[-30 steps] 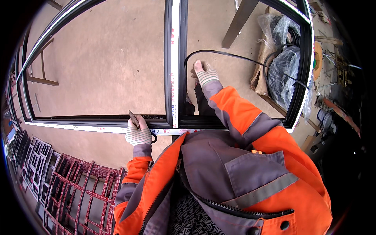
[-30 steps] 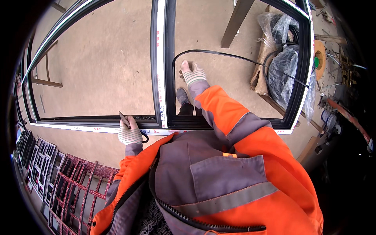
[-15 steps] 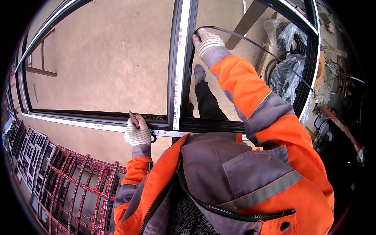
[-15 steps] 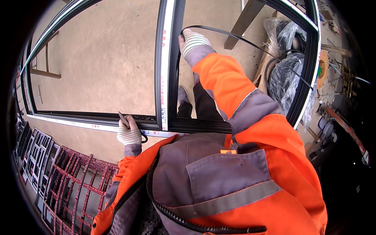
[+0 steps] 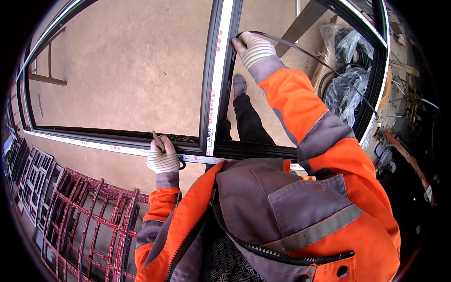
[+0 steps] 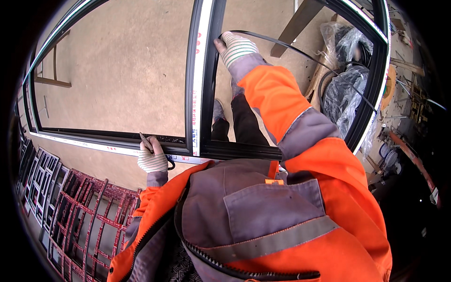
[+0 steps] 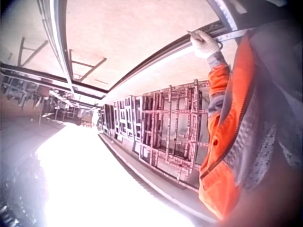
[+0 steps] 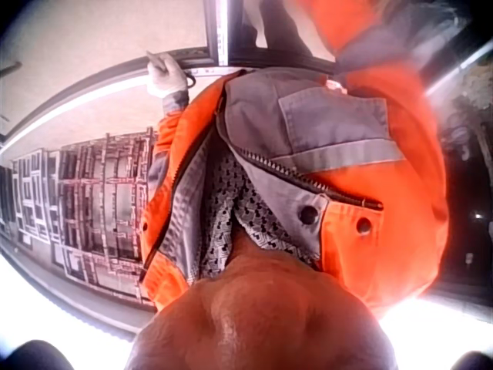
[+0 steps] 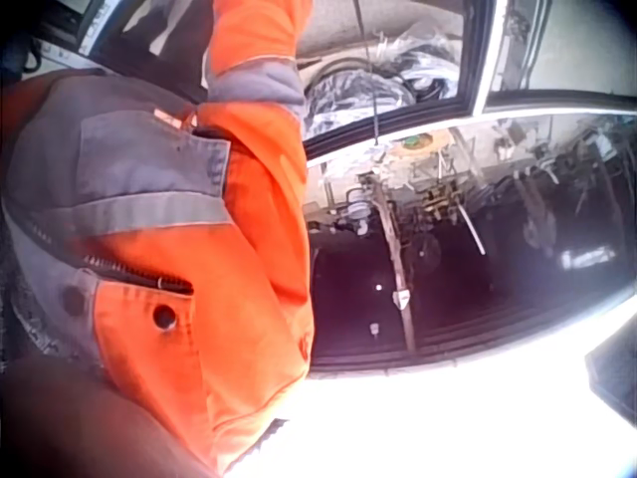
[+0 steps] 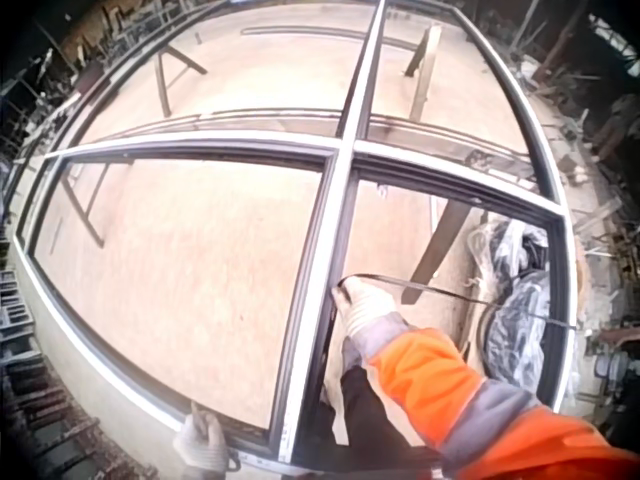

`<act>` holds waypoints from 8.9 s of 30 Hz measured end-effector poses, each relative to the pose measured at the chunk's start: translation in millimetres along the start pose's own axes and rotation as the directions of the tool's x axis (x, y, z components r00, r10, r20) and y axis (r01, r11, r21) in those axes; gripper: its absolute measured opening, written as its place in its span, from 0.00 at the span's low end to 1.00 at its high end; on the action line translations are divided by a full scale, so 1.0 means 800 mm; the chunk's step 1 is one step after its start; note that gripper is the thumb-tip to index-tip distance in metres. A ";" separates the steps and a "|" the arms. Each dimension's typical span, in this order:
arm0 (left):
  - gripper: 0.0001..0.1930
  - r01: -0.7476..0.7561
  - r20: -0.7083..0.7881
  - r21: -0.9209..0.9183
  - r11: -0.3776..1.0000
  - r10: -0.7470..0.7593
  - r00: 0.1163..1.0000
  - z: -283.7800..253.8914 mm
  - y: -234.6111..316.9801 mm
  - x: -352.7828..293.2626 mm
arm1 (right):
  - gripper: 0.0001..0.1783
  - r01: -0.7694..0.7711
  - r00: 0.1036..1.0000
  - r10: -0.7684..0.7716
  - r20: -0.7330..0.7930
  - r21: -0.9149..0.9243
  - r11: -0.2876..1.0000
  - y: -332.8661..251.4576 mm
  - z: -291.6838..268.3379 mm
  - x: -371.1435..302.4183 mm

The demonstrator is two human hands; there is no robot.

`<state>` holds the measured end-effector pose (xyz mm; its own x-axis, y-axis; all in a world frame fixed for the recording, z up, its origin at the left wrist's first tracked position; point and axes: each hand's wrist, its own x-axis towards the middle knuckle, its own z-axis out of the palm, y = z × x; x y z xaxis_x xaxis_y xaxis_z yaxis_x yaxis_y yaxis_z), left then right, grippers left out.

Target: The person measures and cuts a black rubber seal strip using shears, then presses the strip into the groove of a white window frame. The person works on multiple sections of the frame, ensuring the seal fits snugly along the edges.

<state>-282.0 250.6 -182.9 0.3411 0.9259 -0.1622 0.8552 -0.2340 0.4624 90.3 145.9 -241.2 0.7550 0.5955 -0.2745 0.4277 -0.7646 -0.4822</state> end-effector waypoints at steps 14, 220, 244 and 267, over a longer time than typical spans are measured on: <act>0.14 -0.019 -0.006 -0.021 1.000 0.019 1.000 0.000 0.003 0.000 | 0.22 -0.300 0.952 0.301 0.056 -0.013 0.954 -0.010 0.035 0.023; 0.13 -0.003 0.021 -0.041 0.999 0.004 1.000 -0.005 0.015 0.001 | 0.23 -0.306 0.948 0.286 0.139 0.151 0.940 0.023 0.057 0.053; 0.16 -0.008 0.071 -0.060 0.998 0.013 0.997 -0.011 0.010 0.005 | 0.26 -0.321 0.920 0.218 0.327 0.306 0.896 0.001 0.144 -0.163; 0.18 0.088 0.254 -0.468 0.879 0.039 0.966 0.002 -0.032 0.024 | 0.21 -0.300 0.927 0.206 0.313 0.290 0.909 -0.049 0.022 -0.282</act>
<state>-296.8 273.9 -199.5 0.4623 0.8101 -0.3605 0.5992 0.0142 0.8005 -105.8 45.4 -175.3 0.6327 0.4716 -0.6142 0.0184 -0.8021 -0.5969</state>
